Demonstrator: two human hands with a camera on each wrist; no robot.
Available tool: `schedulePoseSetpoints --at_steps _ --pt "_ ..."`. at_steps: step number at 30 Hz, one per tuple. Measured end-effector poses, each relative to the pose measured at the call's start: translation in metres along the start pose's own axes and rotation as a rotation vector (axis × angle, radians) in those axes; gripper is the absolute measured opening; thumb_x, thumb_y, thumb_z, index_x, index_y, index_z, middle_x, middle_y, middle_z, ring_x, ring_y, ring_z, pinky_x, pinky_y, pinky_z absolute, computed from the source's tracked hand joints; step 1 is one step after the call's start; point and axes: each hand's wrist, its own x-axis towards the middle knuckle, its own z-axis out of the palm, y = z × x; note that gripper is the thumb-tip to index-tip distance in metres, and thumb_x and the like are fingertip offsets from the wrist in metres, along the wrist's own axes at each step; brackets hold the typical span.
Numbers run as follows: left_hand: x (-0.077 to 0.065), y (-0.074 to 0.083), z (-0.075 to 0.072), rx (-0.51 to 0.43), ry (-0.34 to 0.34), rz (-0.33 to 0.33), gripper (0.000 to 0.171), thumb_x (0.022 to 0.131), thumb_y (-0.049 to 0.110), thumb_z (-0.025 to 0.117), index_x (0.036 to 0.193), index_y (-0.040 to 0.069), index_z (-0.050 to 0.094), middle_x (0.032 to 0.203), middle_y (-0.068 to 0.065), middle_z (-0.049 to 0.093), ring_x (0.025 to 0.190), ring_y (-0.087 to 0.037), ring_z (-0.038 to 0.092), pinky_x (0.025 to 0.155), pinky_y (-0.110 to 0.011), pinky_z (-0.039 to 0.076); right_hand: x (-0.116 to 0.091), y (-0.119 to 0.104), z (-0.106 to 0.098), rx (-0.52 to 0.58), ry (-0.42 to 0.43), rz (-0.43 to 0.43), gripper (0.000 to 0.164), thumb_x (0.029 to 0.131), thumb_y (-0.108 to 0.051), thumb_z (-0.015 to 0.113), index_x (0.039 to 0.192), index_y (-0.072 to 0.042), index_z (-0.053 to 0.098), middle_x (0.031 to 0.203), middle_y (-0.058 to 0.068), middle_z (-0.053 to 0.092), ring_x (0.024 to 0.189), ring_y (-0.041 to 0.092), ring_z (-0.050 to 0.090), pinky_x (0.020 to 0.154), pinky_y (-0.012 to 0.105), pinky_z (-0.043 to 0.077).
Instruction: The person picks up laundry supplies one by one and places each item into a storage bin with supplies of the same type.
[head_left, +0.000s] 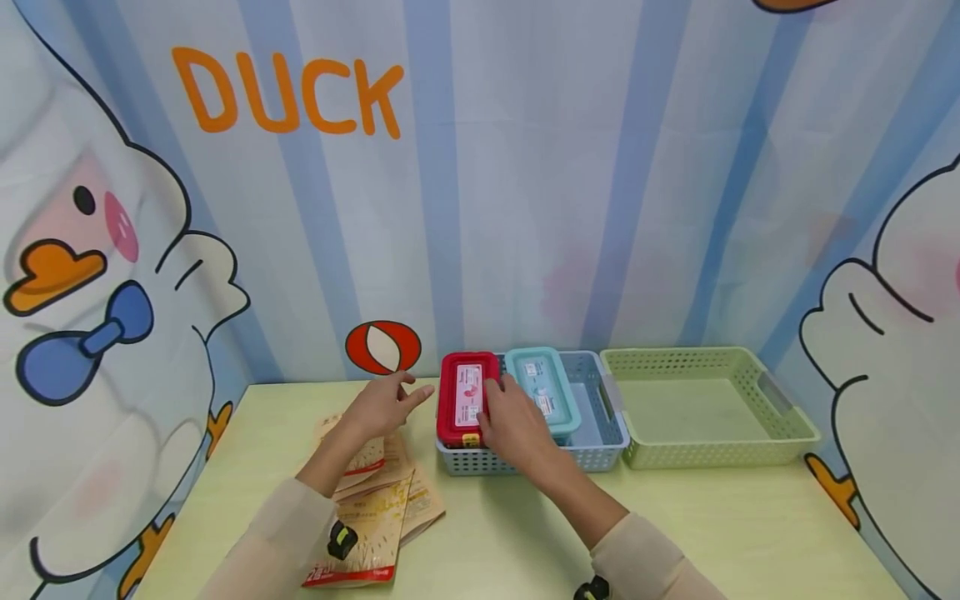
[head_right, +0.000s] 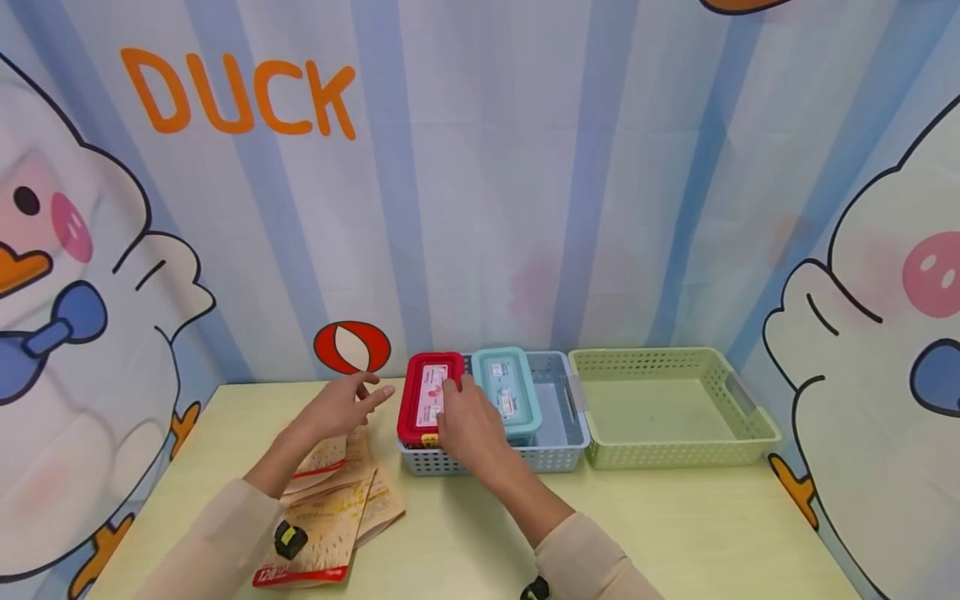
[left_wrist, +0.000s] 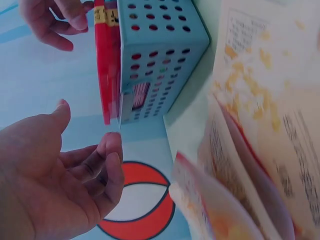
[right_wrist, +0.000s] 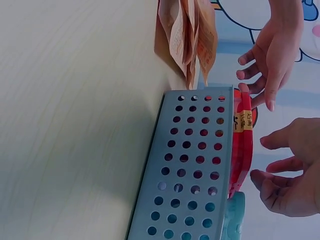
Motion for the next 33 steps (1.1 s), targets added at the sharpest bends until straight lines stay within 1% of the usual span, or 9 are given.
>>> schedulePoseSetpoints --at_steps 4,7,10,13,16,19,24,29,33 --pt "-0.007 -0.006 -0.01 0.029 0.01 -0.008 0.065 0.109 0.048 0.057 0.147 -0.005 0.054 0.098 -0.01 0.07 0.073 -0.02 0.065 0.072 -0.039 0.056 0.0 -0.003 0.001 -0.014 0.049 -0.034 0.056 0.093 -0.028 0.083 0.138 -0.005 0.06 0.12 0.011 0.063 0.102 0.021 0.06 0.086 0.04 0.062" --pt "-0.011 -0.011 -0.018 0.051 0.019 -0.019 0.065 0.109 0.049 0.055 0.147 -0.004 0.054 0.103 -0.012 0.07 0.077 -0.02 0.064 0.078 -0.043 0.057 0.001 -0.006 0.001 -0.032 0.074 -0.065 0.056 0.094 -0.029 0.082 0.139 -0.003 0.061 0.119 0.013 0.063 0.099 0.023 0.06 0.083 0.04 0.061" --pt "-0.015 -0.017 -0.024 0.058 0.028 -0.032 0.067 0.11 0.05 0.054 0.148 -0.005 0.053 0.107 -0.014 0.071 0.08 -0.022 0.064 0.078 -0.045 0.057 0.002 -0.009 0.001 -0.035 0.078 -0.074 0.059 0.095 -0.03 0.08 0.143 -0.003 0.059 0.128 0.016 0.062 0.106 0.026 0.061 0.088 0.044 0.061" --pt "-0.018 -0.022 -0.031 0.053 0.041 -0.049 0.07 0.11 0.052 0.052 0.15 -0.005 0.05 0.112 -0.017 0.07 0.08 -0.023 0.064 0.074 -0.043 0.055 0.002 -0.014 0.0 -0.003 0.084 -0.069 0.067 0.093 -0.029 0.082 0.15 -0.005 0.055 0.139 0.017 0.058 0.116 0.028 0.059 0.093 0.047 0.061" --pt "-0.022 -0.028 -0.037 0.042 0.066 -0.079 0.075 0.11 0.054 0.049 0.155 -0.006 0.044 0.118 -0.021 0.069 0.079 -0.025 0.064 0.07 -0.042 0.052 0.002 -0.018 0.0 0.032 0.109 -0.083 0.072 0.092 -0.028 0.084 0.153 -0.007 0.052 0.142 0.016 0.055 0.12 0.029 0.057 0.093 0.046 0.061" --pt "-0.025 -0.036 -0.041 0.053 0.108 -0.131 0.081 0.11 0.057 0.046 0.157 -0.008 0.037 0.124 -0.026 0.069 0.085 -0.031 0.068 0.071 -0.045 0.054 0.002 -0.023 0.0 0.055 0.134 -0.106 0.073 0.09 -0.027 0.085 0.153 -0.007 0.052 0.141 0.015 0.055 0.122 0.029 0.056 0.09 0.044 0.062" --pt "-0.029 -0.05 -0.045 0.065 0.157 -0.193 0.089 0.11 0.061 0.042 0.159 -0.012 0.03 0.132 -0.031 0.065 0.106 -0.043 0.069 0.085 -0.057 0.057 0.005 -0.03 0.0 0.067 0.149 -0.128 0.072 0.091 -0.028 0.084 0.153 -0.009 0.052 0.143 0.014 0.055 0.126 0.029 0.055 0.091 0.045 0.061" --pt "-0.03 -0.06 -0.044 0.02 0.176 -0.201 0.093 0.11 0.063 0.04 0.161 -0.013 0.023 0.147 -0.039 0.05 0.13 -0.053 0.055 0.105 -0.067 0.046 0.01 -0.037 0.0 0.038 0.132 -0.144 0.07 0.094 -0.032 0.081 0.154 -0.009 0.052 0.148 0.014 0.053 0.13 0.031 0.053 0.099 0.049 0.057" --pt "-0.032 -0.065 -0.043 0.012 0.196 -0.213 0.095 0.109 0.063 0.04 0.161 -0.015 0.021 0.156 -0.041 0.038 0.141 -0.056 0.044 0.112 -0.069 0.039 0.013 -0.04 0.002 -0.003 0.121 -0.165 0.069 0.095 -0.034 0.08 0.152 -0.007 0.053 0.148 0.014 0.054 0.132 0.03 0.052 0.102 0.05 0.055"
